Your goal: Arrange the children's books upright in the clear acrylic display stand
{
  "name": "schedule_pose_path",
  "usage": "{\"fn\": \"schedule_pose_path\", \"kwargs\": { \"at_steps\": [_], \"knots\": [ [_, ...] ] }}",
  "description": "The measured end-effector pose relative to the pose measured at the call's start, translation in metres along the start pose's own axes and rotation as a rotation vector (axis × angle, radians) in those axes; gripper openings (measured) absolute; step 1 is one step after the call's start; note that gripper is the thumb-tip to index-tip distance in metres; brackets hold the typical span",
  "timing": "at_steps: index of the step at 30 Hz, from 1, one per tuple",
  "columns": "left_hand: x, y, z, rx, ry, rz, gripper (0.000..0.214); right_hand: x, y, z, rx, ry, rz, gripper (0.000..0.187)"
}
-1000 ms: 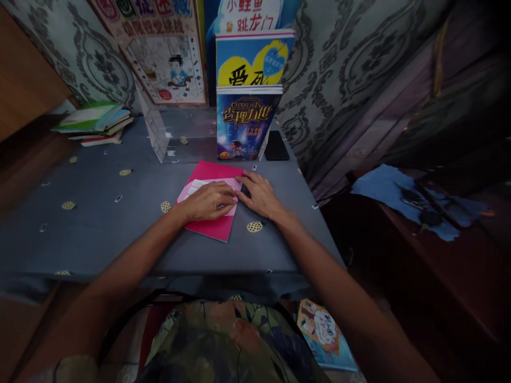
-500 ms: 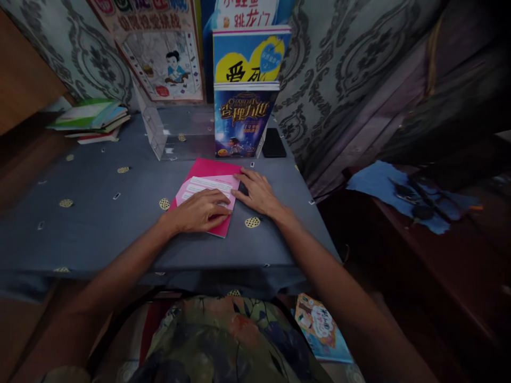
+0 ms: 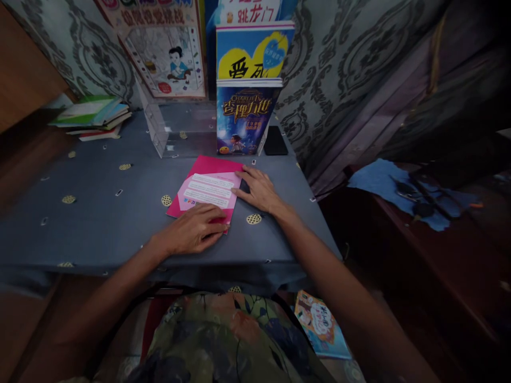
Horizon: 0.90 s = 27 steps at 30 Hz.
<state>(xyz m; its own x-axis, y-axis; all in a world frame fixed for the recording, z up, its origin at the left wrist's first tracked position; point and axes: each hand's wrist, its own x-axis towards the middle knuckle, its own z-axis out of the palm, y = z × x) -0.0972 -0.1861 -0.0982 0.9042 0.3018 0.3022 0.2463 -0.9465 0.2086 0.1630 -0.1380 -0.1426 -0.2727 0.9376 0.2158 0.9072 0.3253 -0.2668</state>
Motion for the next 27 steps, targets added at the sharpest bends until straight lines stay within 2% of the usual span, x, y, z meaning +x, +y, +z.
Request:
{"fn": "schedule_pose_path", "kwargs": {
  "at_steps": [9,14,19,27],
  "knots": [
    [-0.019,0.022,0.008,0.135,0.103,-0.064,0.026,0.0,-0.002,-0.002,0.004,-0.012,0.018,0.068],
    [-0.033,0.026,0.006,0.093,0.124,-0.146,0.026,0.001,0.0,0.0,-0.001,0.0,0.01,0.068],
    [-0.048,0.02,0.002,0.044,0.162,-0.213,0.027,0.001,0.002,0.001,-0.002,0.006,-0.004,0.066],
    [-0.071,0.0,-0.008,0.061,0.259,-0.288,0.024,0.002,0.0,-0.001,0.002,-0.011,0.016,0.064]
  ]
}}
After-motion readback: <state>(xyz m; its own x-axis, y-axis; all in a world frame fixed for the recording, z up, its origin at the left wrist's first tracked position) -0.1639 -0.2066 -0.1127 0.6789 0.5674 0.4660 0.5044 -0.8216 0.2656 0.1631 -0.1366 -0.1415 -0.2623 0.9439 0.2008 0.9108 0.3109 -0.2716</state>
